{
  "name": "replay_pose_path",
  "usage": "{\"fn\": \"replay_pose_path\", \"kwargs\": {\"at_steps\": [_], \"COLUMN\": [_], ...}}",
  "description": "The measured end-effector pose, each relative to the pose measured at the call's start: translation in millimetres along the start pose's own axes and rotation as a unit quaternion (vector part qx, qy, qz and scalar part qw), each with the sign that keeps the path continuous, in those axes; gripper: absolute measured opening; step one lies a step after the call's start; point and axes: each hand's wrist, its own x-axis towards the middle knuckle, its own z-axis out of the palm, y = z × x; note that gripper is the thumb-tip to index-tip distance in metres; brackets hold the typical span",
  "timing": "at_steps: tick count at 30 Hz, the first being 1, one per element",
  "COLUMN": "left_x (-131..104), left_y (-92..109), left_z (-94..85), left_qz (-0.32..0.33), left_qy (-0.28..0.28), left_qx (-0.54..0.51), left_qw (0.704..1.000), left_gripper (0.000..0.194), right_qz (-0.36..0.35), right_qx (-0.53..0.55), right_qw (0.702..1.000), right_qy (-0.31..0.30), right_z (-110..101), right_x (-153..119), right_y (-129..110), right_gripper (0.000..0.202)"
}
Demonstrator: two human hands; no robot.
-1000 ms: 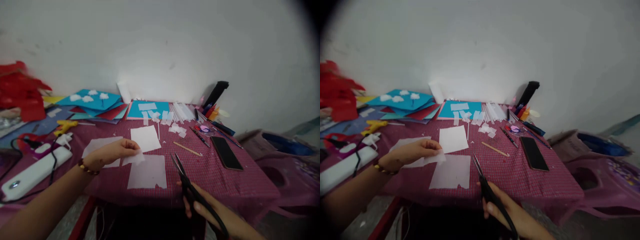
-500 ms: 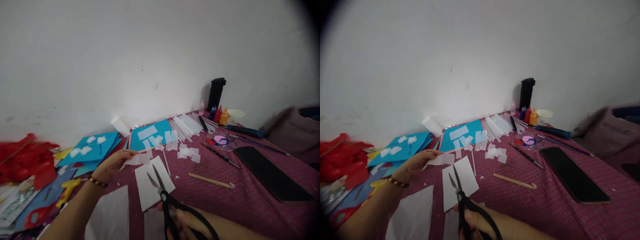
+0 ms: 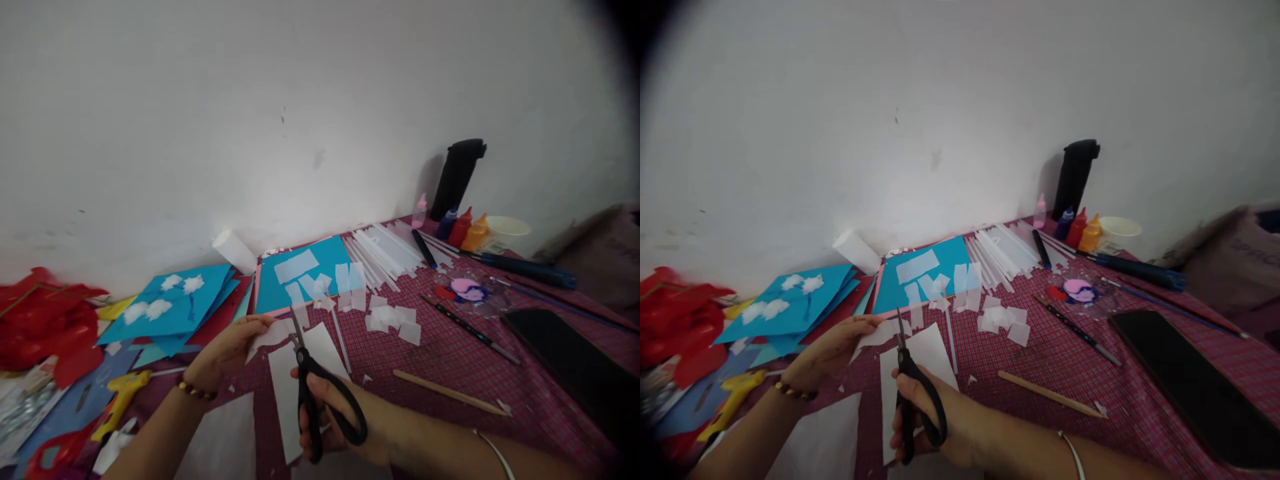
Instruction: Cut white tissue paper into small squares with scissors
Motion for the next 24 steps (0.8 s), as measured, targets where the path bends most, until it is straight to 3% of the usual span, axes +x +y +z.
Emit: {"fn": "replay_pose_path", "kwargs": {"at_steps": [3,7,13,19,24], "left_x": [1,1,-1,-6,-12], "left_y": [-8,-19,-25,-22,-24], "left_z": [4.7,10.8,16.0,13.5,8.6], "left_qz": [-0.006,-0.021,0.047,0.108,0.059], "left_qy": [-0.012,-0.063,-0.125,-0.069,-0.014], "left_qx": [-0.04,-0.034,0.007,0.009,-0.042], "left_qw": [0.999,0.997,0.991,0.992,0.997], "left_gripper": [0.013,0.028,0.024,0.029,0.029], "right_qz": [0.01,0.009,-0.015,-0.027,-0.035], "right_qx": [-0.02,-0.079,-0.175,-0.198,-0.28], "right_qw": [1.0,0.996,0.983,0.979,0.959], "right_qy": [0.018,0.036,0.057,0.039,0.026], "right_z": [-1,3,14,11,4], "right_x": [-1,-3,-3,10,19], "right_y": [0,-4,-10,-7,-6], "right_gripper": [0.083,0.084,0.084,0.073,0.061]}}
